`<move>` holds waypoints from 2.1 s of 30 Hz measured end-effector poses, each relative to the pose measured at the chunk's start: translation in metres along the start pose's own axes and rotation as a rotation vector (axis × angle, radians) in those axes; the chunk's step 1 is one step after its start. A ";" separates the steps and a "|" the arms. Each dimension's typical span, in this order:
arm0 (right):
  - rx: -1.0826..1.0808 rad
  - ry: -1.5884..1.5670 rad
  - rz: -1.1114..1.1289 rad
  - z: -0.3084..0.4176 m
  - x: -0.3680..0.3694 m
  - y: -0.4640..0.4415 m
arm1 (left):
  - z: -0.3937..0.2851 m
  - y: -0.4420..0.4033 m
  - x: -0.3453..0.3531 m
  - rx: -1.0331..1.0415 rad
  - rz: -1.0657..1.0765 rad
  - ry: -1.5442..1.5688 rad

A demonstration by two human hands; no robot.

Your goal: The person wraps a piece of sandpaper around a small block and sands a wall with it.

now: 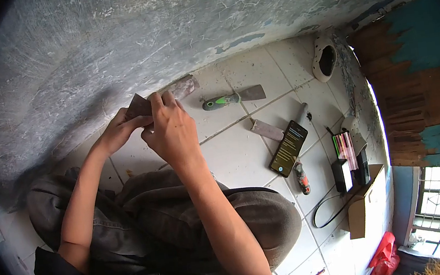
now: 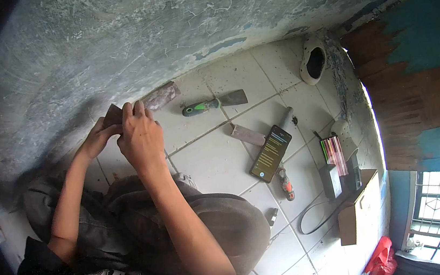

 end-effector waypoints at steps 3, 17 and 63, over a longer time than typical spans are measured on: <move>-0.013 0.009 -0.006 0.000 -0.002 -0.003 | 0.006 -0.006 -0.001 0.038 0.054 -0.012; -0.050 0.042 -0.050 0.005 -0.006 -0.004 | 0.017 -0.008 0.005 0.050 0.098 -0.010; -0.086 0.105 -0.072 0.005 -0.010 -0.006 | 0.003 -0.006 0.006 0.116 -0.021 0.040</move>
Point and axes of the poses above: each hand's wrist, its own y-axis away from the middle knuckle, its own x-axis out of the palm, z = x × y, the point moved 10 cm from there along -y, towards the middle knuckle, and after that the axes turned 8 degrees about -z, right-handed, at the moved point
